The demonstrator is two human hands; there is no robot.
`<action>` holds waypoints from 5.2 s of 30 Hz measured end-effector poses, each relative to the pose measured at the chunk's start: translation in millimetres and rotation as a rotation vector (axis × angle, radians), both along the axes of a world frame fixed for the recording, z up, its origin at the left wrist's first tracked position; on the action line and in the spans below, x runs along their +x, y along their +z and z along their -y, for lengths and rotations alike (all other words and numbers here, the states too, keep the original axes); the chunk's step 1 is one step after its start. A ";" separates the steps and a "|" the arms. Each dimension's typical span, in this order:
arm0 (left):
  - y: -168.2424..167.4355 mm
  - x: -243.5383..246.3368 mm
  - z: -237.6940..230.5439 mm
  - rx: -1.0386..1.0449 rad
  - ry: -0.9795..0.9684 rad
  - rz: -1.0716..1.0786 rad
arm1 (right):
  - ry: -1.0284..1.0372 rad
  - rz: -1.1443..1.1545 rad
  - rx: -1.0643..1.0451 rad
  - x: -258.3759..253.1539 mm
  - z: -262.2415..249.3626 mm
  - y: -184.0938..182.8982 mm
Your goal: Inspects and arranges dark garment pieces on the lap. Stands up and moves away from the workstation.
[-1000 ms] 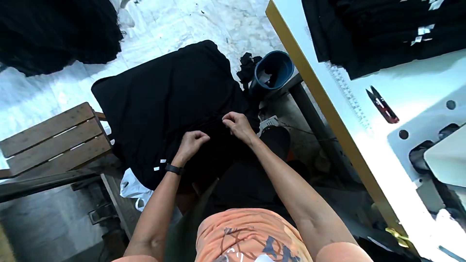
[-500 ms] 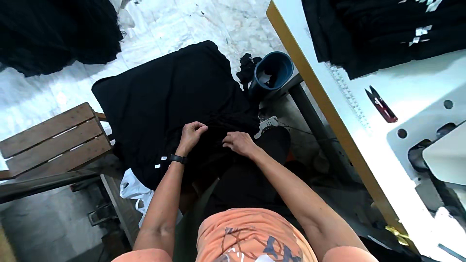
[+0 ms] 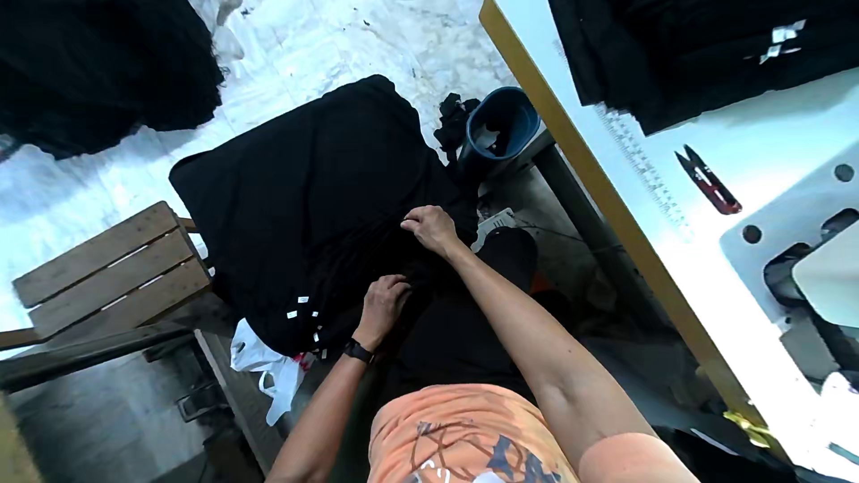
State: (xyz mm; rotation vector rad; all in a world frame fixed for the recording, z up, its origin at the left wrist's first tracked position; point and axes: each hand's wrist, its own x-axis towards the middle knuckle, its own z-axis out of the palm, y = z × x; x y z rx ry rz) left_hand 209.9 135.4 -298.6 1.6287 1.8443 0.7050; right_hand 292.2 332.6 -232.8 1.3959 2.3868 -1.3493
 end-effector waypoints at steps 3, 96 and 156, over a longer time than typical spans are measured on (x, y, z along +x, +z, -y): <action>19.1 -8.8 -10.8 -0.026 0.021 0.202 | -0.002 -0.008 -0.021 4.7 -0.6 -1.0; 17.7 -65.1 -65.6 -0.277 0.280 0.221 | 0.562 0.224 -0.051 59.0 53.2 -37.7; 4.0 -52.3 -35.7 -0.037 0.154 0.111 | -0.038 -0.088 0.122 74.8 52.3 -40.4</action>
